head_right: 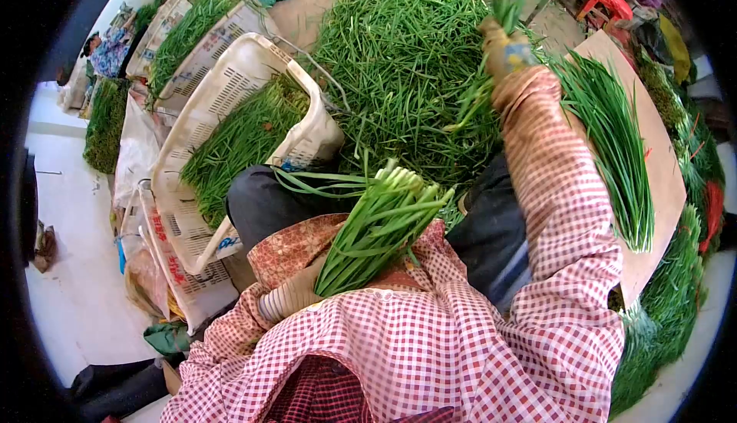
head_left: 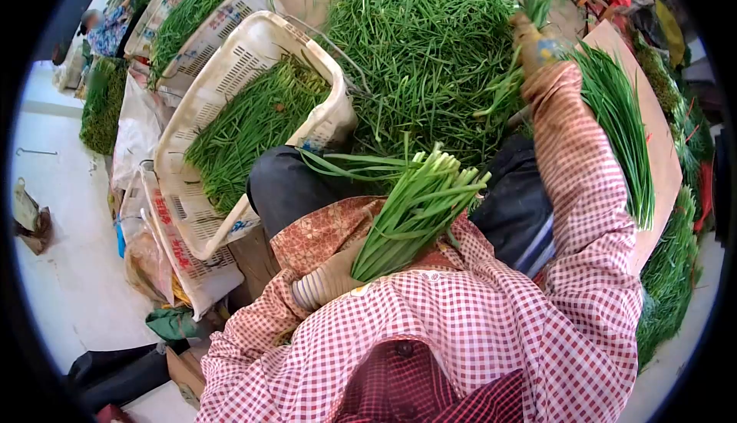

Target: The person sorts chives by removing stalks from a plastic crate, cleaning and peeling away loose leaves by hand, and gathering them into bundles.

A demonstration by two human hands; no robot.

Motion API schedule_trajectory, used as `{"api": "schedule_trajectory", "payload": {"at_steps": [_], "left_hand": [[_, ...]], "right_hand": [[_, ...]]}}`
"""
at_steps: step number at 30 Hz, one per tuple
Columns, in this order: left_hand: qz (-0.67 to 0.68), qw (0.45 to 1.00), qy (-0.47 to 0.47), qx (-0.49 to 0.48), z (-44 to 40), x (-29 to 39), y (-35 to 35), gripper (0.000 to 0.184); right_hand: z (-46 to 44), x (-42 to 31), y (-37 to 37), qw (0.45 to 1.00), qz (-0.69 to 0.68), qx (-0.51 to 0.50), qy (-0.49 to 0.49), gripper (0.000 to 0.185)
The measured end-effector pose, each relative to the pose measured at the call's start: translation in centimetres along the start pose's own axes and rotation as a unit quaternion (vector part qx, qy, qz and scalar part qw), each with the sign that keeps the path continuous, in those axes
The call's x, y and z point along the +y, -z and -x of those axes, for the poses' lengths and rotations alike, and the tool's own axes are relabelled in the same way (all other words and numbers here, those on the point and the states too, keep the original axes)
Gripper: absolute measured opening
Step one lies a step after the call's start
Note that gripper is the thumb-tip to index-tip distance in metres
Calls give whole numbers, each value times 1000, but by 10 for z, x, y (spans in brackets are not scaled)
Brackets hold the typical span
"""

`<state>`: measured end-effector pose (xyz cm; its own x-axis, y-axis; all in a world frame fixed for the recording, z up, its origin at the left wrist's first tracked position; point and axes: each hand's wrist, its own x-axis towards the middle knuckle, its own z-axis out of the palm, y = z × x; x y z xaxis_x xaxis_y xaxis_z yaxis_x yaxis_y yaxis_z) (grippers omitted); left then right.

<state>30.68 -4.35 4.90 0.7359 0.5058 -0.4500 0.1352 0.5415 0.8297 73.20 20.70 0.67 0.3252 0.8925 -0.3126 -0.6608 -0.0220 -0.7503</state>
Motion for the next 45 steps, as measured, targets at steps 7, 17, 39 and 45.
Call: {"api": "schedule_trajectory", "payload": {"at_steps": [7, 17, 39, 45], "left_hand": [[-19, 999, 36, -33, -7, -6, 5, 94], [45, 992, 54, -109, -11, -20, 38, 93], [78, 994, 3, -77, -12, 12, 8, 102], [88, 994, 0, -72, -9, 10, 7, 103]], "right_hand": [[103, 56, -59, 743, 531, -308, -267, 27], [147, 116, -59, 674, -61, -510, -531, 68], [80, 28, -54, 696, 19, -456, -554, 32], [148, 68, -83, 486, 631, -589, -137, 43]]}}
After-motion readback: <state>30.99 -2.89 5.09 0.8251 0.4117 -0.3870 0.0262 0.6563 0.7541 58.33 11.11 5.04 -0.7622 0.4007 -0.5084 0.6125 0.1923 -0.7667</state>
